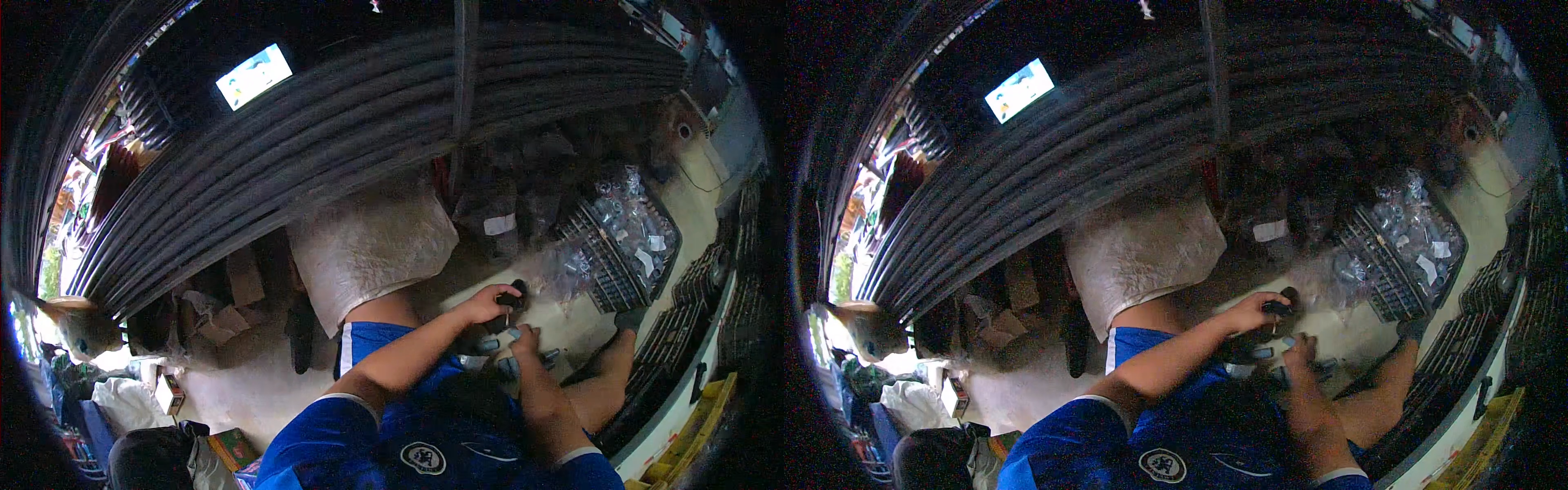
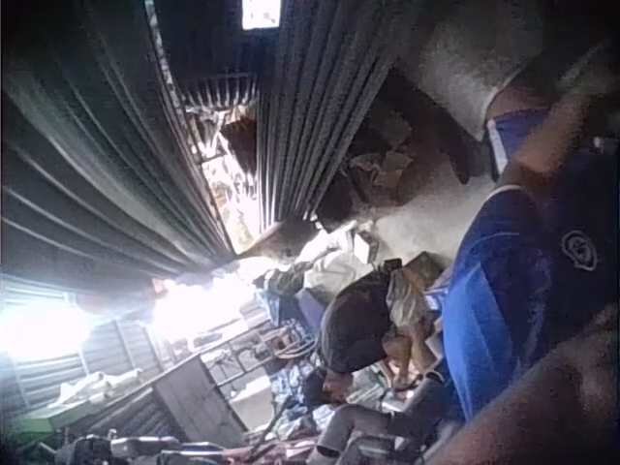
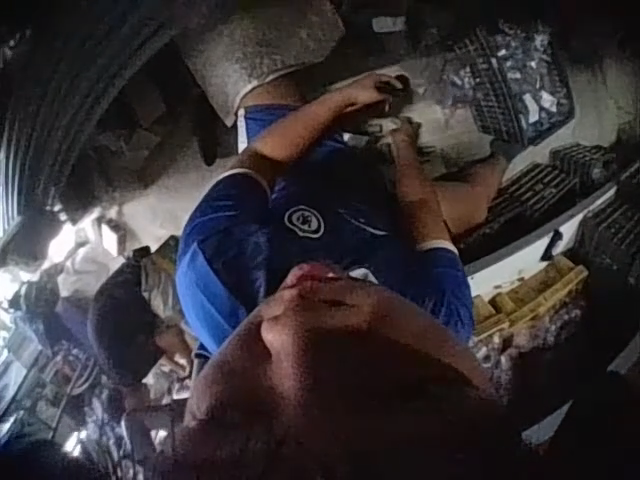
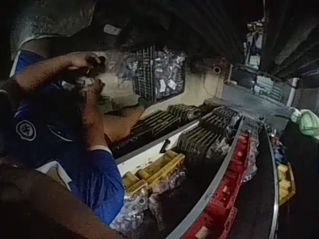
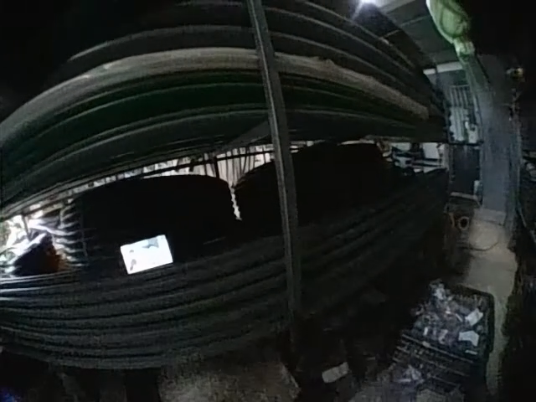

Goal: Organizing and assembling various PVC plumbing elbow joints.

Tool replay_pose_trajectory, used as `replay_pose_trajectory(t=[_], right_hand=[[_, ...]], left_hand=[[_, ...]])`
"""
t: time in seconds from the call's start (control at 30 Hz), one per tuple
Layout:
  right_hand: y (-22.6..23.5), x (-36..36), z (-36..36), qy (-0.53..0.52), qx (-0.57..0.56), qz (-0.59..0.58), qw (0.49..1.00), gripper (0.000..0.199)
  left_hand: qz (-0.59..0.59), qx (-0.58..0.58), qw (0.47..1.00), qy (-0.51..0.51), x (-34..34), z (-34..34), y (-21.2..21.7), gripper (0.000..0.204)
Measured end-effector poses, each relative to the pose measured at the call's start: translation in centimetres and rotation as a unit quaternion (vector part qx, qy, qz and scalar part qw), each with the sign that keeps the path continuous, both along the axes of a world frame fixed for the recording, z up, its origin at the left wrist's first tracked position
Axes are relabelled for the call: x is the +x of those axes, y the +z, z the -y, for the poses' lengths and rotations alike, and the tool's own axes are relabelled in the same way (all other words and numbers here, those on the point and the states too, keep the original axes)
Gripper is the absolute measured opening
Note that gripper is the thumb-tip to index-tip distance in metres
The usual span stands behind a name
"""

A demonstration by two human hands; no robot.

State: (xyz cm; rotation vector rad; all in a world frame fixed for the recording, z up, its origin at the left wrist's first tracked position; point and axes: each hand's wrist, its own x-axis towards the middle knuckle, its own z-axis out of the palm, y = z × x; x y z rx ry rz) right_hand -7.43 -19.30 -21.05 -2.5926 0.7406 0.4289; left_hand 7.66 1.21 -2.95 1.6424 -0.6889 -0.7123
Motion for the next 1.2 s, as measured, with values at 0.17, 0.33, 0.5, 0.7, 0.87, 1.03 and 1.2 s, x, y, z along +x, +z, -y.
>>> replay_pose_trajectory(t=[0.17,0.33,0.5,0.7,0.87,1.03,1.2], right_hand=[[2.9,1.4,1.5,-0.008,0.038,0.027,0.999,0.055],[4.4,3.7,0.3,-0.113,0.259,0.277,0.918,0.048],[10.3,7.1,0.0,-0.033,0.332,0.391,0.858,0.056],[18.7,8.4,-1.9,0.053,0.094,0.408,0.907,0.074],[21.1,10.9,0.5,-0.06,0.045,0.254,0.964,0.082],[20.1,12.2,1.6,0.037,-0.007,0.193,0.98,0.06],[18.7,12.2,4.6,0.065,-0.022,0.204,0.977,0.038]], left_hand=[[-0.317,-0.094,0.944,0.006,1.2,-0.8,0.5,0.04],[-0.172,-0.123,0.976,0.059,0.3,-0.2,-2.7,0.06],[-0.048,-0.066,0.99,0.115,-0.1,1.3,-1.2,0.071],[-0.068,-0.04,0.989,0.129,1.3,-0.2,-0.1,0.074],[-0.102,-0.078,0.986,0.109,1.1,0.9,-2.0,0.071],[-0.131,-0.087,0.981,0.114,0.9,-0.5,-2.5,0.07],[-0.074,-0.02,0.992,0.098,0.2,0.5,-3.0,0.07]])
